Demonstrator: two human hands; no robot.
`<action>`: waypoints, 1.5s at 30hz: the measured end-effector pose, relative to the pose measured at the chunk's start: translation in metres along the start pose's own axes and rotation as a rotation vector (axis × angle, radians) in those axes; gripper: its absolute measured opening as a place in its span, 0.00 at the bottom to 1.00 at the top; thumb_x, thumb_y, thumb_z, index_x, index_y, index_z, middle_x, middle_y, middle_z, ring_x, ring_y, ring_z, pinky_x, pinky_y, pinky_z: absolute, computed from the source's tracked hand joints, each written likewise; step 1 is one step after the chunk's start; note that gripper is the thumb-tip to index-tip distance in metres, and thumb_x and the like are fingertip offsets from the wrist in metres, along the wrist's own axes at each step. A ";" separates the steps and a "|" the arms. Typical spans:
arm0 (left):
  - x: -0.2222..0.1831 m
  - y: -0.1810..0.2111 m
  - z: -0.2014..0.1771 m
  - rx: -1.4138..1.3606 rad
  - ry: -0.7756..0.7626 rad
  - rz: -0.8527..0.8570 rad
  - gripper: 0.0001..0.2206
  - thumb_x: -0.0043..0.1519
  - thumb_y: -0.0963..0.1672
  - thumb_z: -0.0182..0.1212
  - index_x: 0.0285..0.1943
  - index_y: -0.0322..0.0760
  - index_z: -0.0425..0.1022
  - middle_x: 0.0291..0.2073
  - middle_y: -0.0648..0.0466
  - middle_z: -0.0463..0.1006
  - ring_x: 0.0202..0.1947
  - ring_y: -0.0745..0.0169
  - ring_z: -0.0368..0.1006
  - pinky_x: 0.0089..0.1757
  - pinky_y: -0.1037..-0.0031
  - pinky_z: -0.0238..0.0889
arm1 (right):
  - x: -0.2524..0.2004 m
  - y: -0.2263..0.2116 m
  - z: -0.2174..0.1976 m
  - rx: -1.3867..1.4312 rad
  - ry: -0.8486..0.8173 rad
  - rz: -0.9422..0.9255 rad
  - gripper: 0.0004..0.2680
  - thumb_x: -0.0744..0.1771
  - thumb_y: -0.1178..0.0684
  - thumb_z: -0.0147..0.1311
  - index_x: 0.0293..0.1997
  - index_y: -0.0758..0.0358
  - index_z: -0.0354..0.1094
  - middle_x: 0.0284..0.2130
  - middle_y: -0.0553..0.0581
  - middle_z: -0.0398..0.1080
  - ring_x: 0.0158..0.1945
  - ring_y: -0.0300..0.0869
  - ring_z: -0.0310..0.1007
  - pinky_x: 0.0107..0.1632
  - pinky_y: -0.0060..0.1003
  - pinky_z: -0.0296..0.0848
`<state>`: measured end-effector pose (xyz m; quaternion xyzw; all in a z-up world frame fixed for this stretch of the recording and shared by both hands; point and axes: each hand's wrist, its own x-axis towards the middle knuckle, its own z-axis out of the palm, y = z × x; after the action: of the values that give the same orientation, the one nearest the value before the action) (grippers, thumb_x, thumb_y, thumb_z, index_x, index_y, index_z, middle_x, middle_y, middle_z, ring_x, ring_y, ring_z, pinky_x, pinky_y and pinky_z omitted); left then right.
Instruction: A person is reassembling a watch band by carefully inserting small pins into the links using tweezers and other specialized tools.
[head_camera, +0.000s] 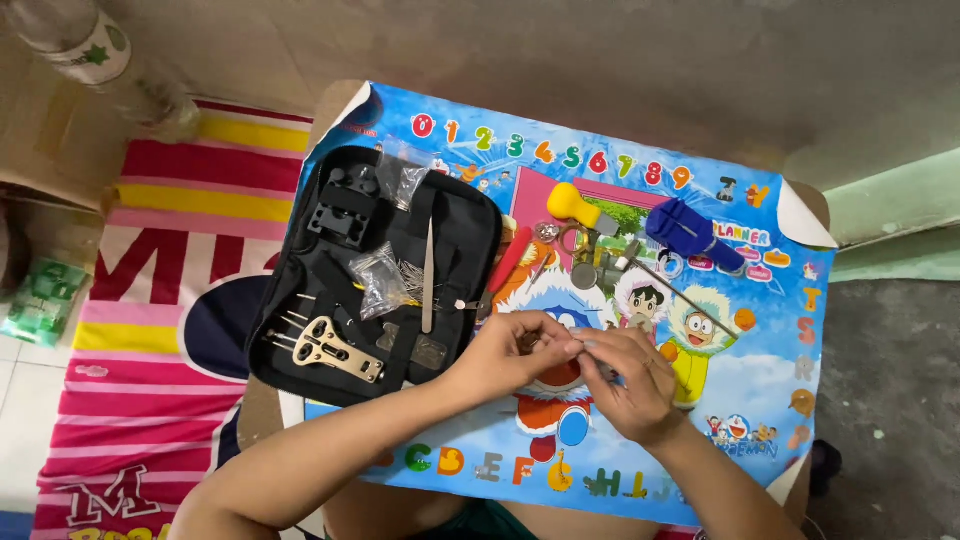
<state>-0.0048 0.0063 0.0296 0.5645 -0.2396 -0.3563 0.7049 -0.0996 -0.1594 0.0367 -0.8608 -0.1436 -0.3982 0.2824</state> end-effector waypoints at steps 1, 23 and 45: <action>0.000 0.000 -0.001 -0.009 -0.007 -0.016 0.06 0.61 0.39 0.66 0.40 0.25 0.82 0.22 0.46 0.77 0.25 0.70 0.67 0.29 0.78 0.60 | 0.000 0.000 0.000 0.001 -0.004 -0.006 0.08 0.61 0.69 0.63 0.41 0.72 0.73 0.38 0.64 0.80 0.34 0.51 0.81 0.34 0.39 0.79; 0.001 0.001 -0.009 0.111 -0.115 0.074 0.08 0.65 0.39 0.61 0.49 0.30 0.84 0.26 0.44 0.82 0.31 0.58 0.79 0.39 0.69 0.69 | 0.008 -0.005 -0.009 0.024 -0.075 0.071 0.07 0.63 0.66 0.61 0.43 0.69 0.79 0.38 0.62 0.75 0.38 0.50 0.77 0.38 0.38 0.78; 0.001 0.002 -0.010 0.078 -0.158 0.088 0.10 0.65 0.38 0.58 0.51 0.27 0.83 0.19 0.47 0.78 0.25 0.65 0.74 0.31 0.73 0.67 | 0.008 -0.006 -0.008 0.149 -0.058 0.148 0.08 0.64 0.68 0.58 0.45 0.71 0.79 0.37 0.63 0.76 0.37 0.50 0.78 0.39 0.41 0.79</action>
<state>0.0039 0.0118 0.0287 0.5507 -0.3325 -0.3589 0.6763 -0.1024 -0.1596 0.0489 -0.8568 -0.1171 -0.3397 0.3698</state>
